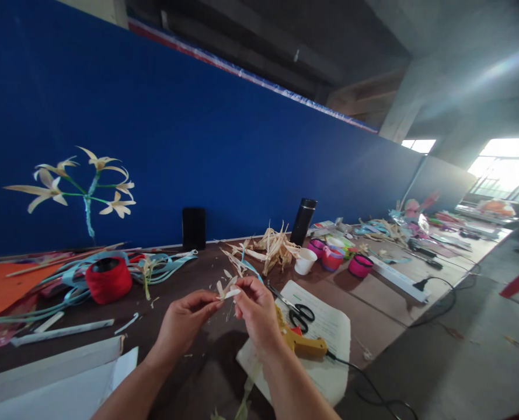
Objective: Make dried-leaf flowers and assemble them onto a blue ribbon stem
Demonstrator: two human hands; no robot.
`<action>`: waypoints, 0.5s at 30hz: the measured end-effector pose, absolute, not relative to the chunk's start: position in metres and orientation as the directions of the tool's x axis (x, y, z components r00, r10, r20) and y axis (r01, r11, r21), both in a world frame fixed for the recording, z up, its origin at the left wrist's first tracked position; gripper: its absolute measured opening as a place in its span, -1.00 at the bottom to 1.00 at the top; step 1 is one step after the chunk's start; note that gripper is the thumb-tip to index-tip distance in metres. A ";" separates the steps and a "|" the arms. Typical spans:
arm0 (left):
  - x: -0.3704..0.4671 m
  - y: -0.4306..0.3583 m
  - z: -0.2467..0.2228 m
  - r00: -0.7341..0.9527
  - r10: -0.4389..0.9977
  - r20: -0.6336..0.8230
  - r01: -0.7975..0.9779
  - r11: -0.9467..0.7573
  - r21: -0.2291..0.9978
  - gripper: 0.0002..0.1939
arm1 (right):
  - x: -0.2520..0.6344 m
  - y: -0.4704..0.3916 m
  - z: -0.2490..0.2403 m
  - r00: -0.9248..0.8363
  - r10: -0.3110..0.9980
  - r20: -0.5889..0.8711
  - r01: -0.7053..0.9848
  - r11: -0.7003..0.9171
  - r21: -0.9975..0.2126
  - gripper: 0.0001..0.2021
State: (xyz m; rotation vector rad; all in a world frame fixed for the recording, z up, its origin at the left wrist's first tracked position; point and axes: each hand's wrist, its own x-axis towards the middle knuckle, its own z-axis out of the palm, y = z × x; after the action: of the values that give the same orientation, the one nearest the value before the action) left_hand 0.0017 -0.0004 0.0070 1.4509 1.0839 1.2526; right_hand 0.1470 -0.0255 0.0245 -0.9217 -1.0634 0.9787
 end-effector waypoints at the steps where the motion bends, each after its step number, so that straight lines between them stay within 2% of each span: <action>1: 0.002 -0.001 0.008 0.102 0.973 0.207 0.059 -0.214 0.975 -0.82 | 0.147 -0.026 0.025 0.187 0.947 0.262 -0.181 0.295 -0.938 -0.89; 7: 0.001 -0.002 0.009 0.140 0.954 0.266 0.043 -0.274 0.961 -0.84 | 0.148 -0.025 0.025 0.183 0.951 0.249 -0.197 0.283 -0.939 -0.89; 15: -0.002 -0.002 0.007 0.228 0.912 0.342 -0.013 -0.348 0.937 -0.90 | 0.148 -0.023 0.022 0.133 0.970 0.204 -0.327 0.238 -0.915 -0.83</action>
State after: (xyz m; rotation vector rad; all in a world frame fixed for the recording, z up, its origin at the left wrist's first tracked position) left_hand -0.0022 -0.0017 0.0075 1.5847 0.8667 1.2681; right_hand 0.1482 -0.0228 0.0220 -0.8382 -0.9857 1.1209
